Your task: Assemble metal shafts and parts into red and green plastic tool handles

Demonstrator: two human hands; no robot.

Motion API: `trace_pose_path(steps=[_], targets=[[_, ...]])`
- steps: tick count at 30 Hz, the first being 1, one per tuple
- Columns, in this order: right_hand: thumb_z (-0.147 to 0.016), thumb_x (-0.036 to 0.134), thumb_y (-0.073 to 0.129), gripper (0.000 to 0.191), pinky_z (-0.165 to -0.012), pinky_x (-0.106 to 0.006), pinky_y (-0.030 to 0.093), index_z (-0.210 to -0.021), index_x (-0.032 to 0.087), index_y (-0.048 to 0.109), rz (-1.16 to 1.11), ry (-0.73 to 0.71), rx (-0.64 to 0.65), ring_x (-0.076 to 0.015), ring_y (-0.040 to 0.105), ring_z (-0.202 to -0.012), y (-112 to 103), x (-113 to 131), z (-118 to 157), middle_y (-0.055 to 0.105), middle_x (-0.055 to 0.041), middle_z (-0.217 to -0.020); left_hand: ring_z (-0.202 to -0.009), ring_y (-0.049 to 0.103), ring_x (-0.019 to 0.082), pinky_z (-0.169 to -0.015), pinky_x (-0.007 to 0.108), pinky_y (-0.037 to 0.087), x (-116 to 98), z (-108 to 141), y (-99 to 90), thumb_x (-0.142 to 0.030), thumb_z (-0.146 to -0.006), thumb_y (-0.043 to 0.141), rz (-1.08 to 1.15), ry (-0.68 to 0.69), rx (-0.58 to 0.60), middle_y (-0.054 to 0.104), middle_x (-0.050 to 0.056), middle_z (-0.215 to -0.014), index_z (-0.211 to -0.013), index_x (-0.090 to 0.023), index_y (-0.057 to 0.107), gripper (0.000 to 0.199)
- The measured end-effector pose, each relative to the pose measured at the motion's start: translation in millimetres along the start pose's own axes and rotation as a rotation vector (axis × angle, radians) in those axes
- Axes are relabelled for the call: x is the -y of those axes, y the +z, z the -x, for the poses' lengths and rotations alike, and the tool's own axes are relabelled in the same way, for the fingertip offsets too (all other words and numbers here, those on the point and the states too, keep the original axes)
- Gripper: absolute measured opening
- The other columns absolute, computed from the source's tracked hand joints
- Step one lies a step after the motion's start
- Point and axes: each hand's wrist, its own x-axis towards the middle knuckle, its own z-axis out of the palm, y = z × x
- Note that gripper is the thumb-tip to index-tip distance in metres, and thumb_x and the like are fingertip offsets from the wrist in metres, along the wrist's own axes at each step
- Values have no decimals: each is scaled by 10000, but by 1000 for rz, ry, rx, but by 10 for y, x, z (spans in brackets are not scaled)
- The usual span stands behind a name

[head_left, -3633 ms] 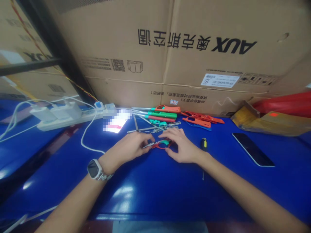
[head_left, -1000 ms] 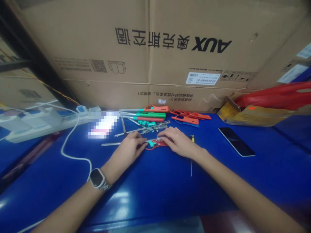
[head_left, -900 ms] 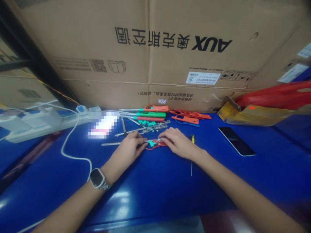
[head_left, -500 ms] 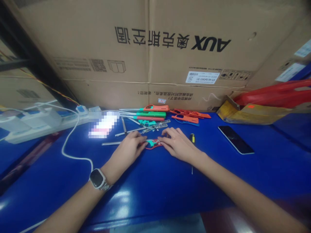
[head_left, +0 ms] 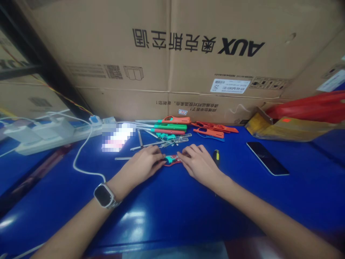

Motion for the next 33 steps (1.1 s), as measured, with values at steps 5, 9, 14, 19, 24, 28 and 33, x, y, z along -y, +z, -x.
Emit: trace_pose_path(steps=[5, 9, 14, 19, 24, 28, 33], targets=[[-985, 184, 496, 294, -767, -393, 322, -1223, 148, 665, 0, -1, -21, -256, 516, -961, 3, 17, -5, 657, -124, -1061, -935, 616, 215, -848, 357, 527, 13, -9, 36, -282, -981, 525, 46, -23, -31, 625, 80, -1011, -1089, -182, 696, 226], [-990, 188, 485, 291, -768, -392, 326, -1215, 147, 665, -5, -12, -34, -257, 515, -959, 19, 18, -4, 653, -125, -1054, -1059, 592, 239, -937, 400, 510, 3, -29, 46, -211, -964, 527, 62, 13, -54, 617, 95, -1122, -1258, -204, 629, 311], [-987, 178, 480, 294, -780, -398, 331, -1210, 131, 665, -12, -7, -31, -263, 520, -975, 18, 32, -10, 652, -133, -1064, -935, 613, 206, -840, 342, 524, -43, -36, 20, -204, -982, 496, 96, 24, -2, 619, 75, -1003, -1128, -205, 698, 249], [-984, 193, 480, 306, -797, -409, 333, -1227, 137, 658, -20, -5, -18, -271, 523, -988, 11, 62, 10, 653, -141, -1071, -898, 619, 193, -816, 324, 526, -49, -40, 31, -184, -980, 501, 69, 30, 4, 620, 69, -988, -1080, -188, 705, 227], [-975, 218, 485, 316, -837, -420, 343, -1249, 146, 625, -127, 22, -76, -280, 519, -1042, -25, 97, -21, 644, -141, -1140, -878, 620, 197, -812, 331, 524, -80, -61, 39, -139, -967, 502, 13, 20, 18, 624, 78, -978, -1036, -168, 711, 222], [-965, 213, 516, 186, -843, -378, 364, -1084, 181, 655, -340, 25, -84, -238, 533, -1039, -21, 146, -125, 647, -100, -1123, -891, 611, 205, -817, 342, 523, -107, -63, 31, -126, -953, 515, -1, 22, 4, 625, 81, -968, -998, -168, 717, 212], [-987, 253, 534, 134, -806, -350, 355, -991, 183, 648, -411, 51, -68, -207, 540, -973, 55, 159, -188, 660, -69, -1031, -921, 603, 207, -831, 341, 522, -94, -45, 56, -117, -940, 531, 44, 14, -45, 612, 72, -965, -992, -175, 702, 188]])
